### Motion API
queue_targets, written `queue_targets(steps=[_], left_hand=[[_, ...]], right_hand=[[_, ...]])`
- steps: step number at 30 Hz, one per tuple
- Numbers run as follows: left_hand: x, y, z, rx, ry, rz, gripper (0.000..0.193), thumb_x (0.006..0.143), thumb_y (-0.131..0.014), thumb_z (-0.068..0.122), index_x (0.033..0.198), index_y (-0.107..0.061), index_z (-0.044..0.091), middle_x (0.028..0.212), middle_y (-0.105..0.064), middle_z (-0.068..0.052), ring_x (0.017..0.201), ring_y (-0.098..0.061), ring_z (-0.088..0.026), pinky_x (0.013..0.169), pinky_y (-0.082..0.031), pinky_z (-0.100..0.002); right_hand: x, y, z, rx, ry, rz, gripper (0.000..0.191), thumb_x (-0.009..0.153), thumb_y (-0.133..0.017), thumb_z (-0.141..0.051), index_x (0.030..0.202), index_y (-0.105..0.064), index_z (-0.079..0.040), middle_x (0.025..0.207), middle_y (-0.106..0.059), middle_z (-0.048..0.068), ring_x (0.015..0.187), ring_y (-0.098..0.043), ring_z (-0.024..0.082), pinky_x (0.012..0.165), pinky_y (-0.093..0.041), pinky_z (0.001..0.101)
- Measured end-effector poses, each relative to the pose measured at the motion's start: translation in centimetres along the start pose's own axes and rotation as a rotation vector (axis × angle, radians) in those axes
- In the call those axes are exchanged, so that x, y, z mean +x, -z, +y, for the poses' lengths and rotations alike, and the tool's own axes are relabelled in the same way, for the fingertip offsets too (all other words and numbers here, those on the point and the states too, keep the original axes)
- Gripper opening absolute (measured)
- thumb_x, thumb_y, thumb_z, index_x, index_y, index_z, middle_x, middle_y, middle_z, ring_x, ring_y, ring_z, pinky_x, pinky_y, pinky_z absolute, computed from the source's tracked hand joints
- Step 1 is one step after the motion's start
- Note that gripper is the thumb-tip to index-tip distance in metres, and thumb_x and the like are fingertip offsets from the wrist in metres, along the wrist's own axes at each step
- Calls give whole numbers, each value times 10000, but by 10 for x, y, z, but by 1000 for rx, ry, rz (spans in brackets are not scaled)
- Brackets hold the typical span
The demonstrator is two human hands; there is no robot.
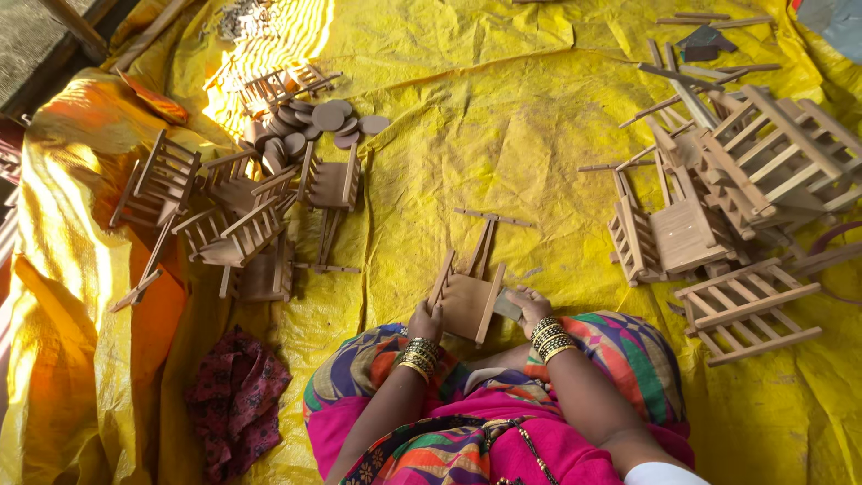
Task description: The person sits on a yellow tarp among many small wooden chairs and sands them one at a time using a small sanding block, rubbing the seat and frame surfaces, turning chairs over to reach other sides, and setting finished chairs aside with the pile.
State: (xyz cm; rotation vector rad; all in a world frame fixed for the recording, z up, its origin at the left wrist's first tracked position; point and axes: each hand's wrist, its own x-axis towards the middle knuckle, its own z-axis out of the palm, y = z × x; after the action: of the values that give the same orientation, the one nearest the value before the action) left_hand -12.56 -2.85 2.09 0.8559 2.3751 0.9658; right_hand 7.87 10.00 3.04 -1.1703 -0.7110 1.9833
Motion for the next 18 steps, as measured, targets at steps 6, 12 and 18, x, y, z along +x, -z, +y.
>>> queue_targets(steps=[6, 12, 18], left_hand=[[0, 10, 0, 33, -26, -19, 555, 932, -607, 512, 1328, -640, 125, 1171, -722, -202, 1106, -683, -368, 956, -534, -455], [0, 13, -4, -119, -104, -69, 559, 913, -649, 495, 1329, -646, 122, 1137, -744, -184, 1055, -719, -337, 902, -557, -418], [-8, 19, 3, -248, -14, -301, 474, 955, -593, 449, 1301, -662, 131, 939, -779, -147, 706, -705, -262, 656, -562, -397]], right_hand=[[2, -3, 2, -108, -212, -94, 245, 851, -764, -185, 1070, -657, -153, 921, -731, 10, 791, -693, 154, 634, -559, 333], [4, 0, 0, -125, -175, -189, 250, 859, -750, -158, 1088, -651, -151, 914, -711, 16, 761, -666, 162, 610, -530, 336], [5, -1, -1, -6, -18, -204, 315, 851, -745, -69, 1153, -655, -87, 1029, -718, 47, 895, -697, 182, 747, -588, 344]])
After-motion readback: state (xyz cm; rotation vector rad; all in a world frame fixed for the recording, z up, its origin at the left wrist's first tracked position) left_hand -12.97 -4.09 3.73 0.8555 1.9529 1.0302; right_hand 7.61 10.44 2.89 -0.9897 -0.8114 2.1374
